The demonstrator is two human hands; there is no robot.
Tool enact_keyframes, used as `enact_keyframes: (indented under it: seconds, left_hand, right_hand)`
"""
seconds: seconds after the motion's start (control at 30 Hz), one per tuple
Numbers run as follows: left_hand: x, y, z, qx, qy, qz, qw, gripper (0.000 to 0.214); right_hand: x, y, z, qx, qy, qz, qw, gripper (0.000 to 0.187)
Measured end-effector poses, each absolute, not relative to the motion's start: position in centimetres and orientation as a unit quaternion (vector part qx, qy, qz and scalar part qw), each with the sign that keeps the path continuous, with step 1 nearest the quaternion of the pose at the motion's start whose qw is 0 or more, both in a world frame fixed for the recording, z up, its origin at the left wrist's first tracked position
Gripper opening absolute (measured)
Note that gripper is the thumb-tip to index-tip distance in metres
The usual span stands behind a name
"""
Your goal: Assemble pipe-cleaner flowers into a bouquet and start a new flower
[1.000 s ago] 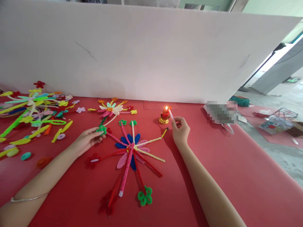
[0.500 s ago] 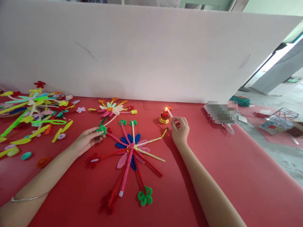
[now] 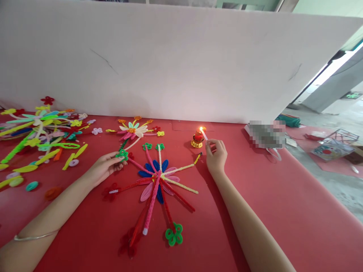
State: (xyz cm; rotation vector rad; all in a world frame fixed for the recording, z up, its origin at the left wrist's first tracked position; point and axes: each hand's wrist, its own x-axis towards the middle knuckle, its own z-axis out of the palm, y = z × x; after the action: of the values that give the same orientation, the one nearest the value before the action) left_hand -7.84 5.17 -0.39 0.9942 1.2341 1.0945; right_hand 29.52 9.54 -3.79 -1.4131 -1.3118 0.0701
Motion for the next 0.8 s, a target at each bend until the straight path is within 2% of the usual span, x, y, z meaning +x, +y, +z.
enact_keyframes:
  seconds: [0.2,0.33,0.53,0.73,0.8]
  left_hand:
    - [-7.9,5.2,-0.4,0.425,0.527,0.462,0.573,0.020]
    - [-7.7,5.1,-0.3,0.431,0.529,0.462,0.566,0.019]
    - [-7.4,4.7,0.0,0.437,0.544,0.453,0.555,0.020]
    - [-6.1,3.6,1.0,0.460,0.557,0.416,0.552,0.016]
    - [-5.3,2.9,1.5,0.485,0.550,0.400,0.550,0.014]
  right_hand:
    - [29.6,9.5,-3.6,-0.621,-0.556,0.031,0.551,0.027]
    - [29.4,9.0,-3.3,-0.613,-0.522,0.039,0.591,0.029]
    - [26.9,7.1,-2.3,-0.582,-0.485,0.143,0.637,0.029]
    - [23.8,4.2,-1.2,-0.573,-0.525,0.240,0.581,0.046]
    - [23.3,3.1,-0.9,-0.561,-0.521,0.290,0.575,0.046]
